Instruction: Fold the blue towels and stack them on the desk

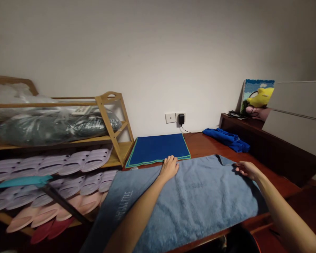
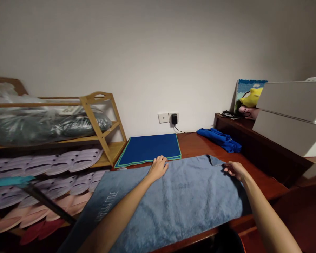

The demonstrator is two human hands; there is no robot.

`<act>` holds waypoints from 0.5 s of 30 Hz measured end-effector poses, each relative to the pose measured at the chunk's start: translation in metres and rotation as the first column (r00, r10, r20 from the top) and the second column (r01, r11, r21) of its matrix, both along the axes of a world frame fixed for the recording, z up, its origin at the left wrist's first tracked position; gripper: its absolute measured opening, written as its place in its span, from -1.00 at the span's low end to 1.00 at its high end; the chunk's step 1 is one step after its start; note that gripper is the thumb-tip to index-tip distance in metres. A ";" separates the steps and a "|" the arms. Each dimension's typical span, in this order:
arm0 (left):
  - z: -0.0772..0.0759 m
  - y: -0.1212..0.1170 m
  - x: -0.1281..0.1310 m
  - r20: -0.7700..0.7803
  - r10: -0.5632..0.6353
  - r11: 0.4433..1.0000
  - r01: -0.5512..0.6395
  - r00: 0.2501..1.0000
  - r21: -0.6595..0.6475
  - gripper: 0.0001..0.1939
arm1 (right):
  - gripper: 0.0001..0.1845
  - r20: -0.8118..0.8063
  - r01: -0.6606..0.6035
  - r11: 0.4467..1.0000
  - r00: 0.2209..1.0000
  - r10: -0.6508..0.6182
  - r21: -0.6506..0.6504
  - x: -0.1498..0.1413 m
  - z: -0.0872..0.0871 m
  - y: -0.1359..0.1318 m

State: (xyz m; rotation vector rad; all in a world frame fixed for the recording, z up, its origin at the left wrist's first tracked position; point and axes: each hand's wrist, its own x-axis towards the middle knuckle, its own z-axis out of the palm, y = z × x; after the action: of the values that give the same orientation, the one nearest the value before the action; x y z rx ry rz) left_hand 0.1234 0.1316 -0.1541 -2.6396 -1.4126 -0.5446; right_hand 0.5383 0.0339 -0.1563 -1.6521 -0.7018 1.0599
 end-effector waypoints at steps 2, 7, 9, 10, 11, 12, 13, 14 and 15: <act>0.000 0.000 0.000 0.004 0.000 1.000 0.000 1.000 -0.005 -0.84 | -0.72 0.010 -0.010 0.998 1.000 0.010 0.063 0.000 -0.003 0.002; -0.001 0.002 -0.001 0.021 -0.011 1.000 0.012 1.000 -0.018 -0.84 | -0.45 0.182 -0.006 0.989 0.983 -0.021 0.145 0.005 -0.009 0.012; 0.001 0.003 0.000 0.031 -0.010 1.000 0.011 0.999 -0.025 -0.83 | -0.44 0.311 -0.036 0.988 0.950 -0.013 0.153 0.004 -0.010 0.017; 0.002 0.003 0.000 0.036 -0.009 1.000 0.010 0.999 -0.027 -0.82 | -0.46 0.385 -0.071 0.985 0.923 0.006 0.155 0.002 -0.011 0.020; 0.004 0.002 0.000 0.042 -0.008 1.000 0.009 0.999 -0.026 -0.81 | -0.48 0.462 -0.121 0.981 0.886 0.038 0.152 -0.002 -0.011 0.023; 0.006 0.001 0.001 0.046 -0.010 1.000 0.011 0.999 -0.022 -0.79 | -0.50 0.538 -0.183 0.973 0.839 0.080 0.140 -0.006 -0.012 0.027; 0.007 -0.001 0.001 0.049 -0.024 1.000 0.025 0.998 -0.016 -0.77 | -0.50 0.608 -0.249 0.961 0.783 0.128 0.118 -0.010 -0.013 0.030; 0.008 -0.003 0.001 0.052 -0.051 0.999 0.052 0.997 -0.010 -0.74 | -0.49 0.670 -0.307 0.948 0.722 0.174 0.084 -0.014 -0.014 0.034; 0.009 -0.006 0.001 0.049 -0.096 0.995 0.097 0.994 -0.011 -0.71 | -0.46 0.720 -0.346 0.937 0.660 0.212 0.041 -0.017 -0.016 0.038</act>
State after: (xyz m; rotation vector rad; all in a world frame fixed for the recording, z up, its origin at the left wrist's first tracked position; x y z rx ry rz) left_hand 0.1240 0.1251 -0.1456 -2.7348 -1.3113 -0.6145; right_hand 0.5217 0.0717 -0.1724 -1.8226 -1.5631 0.4914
